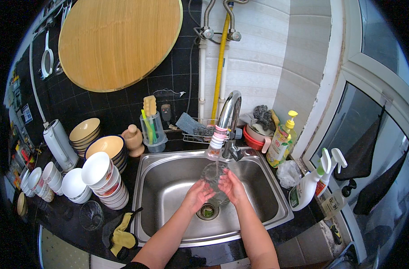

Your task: The person washes several clear glass bowls in a kitchen sink using a steel wool scrubber and running water. They scrub the interior and exterior of each bowl, rinse it thoroughly, and place it on the counter to the left of the sink. The process is repeated for multiple bowls.

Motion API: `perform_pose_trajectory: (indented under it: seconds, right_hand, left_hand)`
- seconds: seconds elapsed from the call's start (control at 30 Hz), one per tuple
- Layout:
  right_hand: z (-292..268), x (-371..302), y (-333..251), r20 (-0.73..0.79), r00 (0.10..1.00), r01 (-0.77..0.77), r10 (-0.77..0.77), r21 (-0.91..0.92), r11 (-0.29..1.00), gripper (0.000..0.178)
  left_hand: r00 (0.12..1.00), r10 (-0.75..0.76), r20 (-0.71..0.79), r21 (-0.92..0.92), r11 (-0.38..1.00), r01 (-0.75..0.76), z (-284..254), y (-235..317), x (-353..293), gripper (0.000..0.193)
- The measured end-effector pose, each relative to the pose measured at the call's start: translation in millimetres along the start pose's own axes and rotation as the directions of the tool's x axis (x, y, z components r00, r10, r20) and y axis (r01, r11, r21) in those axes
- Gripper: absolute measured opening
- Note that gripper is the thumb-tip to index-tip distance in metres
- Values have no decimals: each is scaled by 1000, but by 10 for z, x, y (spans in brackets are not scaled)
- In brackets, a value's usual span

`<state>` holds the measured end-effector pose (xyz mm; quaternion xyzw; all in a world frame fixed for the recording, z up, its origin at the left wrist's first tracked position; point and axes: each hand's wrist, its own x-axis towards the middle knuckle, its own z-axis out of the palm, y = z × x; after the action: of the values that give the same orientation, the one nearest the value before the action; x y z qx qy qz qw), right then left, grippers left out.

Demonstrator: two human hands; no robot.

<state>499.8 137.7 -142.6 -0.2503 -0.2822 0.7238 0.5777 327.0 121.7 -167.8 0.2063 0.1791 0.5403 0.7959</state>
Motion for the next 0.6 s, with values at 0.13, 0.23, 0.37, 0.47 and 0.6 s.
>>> perform_pose_trajectory:
  seconds: [0.13, 0.23, 0.37, 0.47, 0.6]
  right_hand:
    - [290, -90, -24, 71, 997, -11, 14, -33, 999, 37]
    - [321, -102, -10, 100, 994, -37, 46, -91, 995, 38]
    - [254, -104, -26, 85, 995, -39, 48, -104, 994, 33]
    - [82, -44, 4, -65, 997, -49, 45, -52, 997, 23]
    - [5, -24, -15, -274, 962, -37, 7, -103, 994, 18]
  left_hand:
    - [998, 43, -47, -136, 990, -49, -74, -8, 24, 20]
    - [988, 19, -155, -157, 987, -43, -43, 11, 1, 29]
    - [997, 48, -54, -87, 995, -52, -98, 18, 16, 46]
    - [1000, 16, -22, 23, 1000, -15, -4, 22, -41, 55]
    - [999, -12, -45, 291, 956, 24, 69, -13, -61, 54]
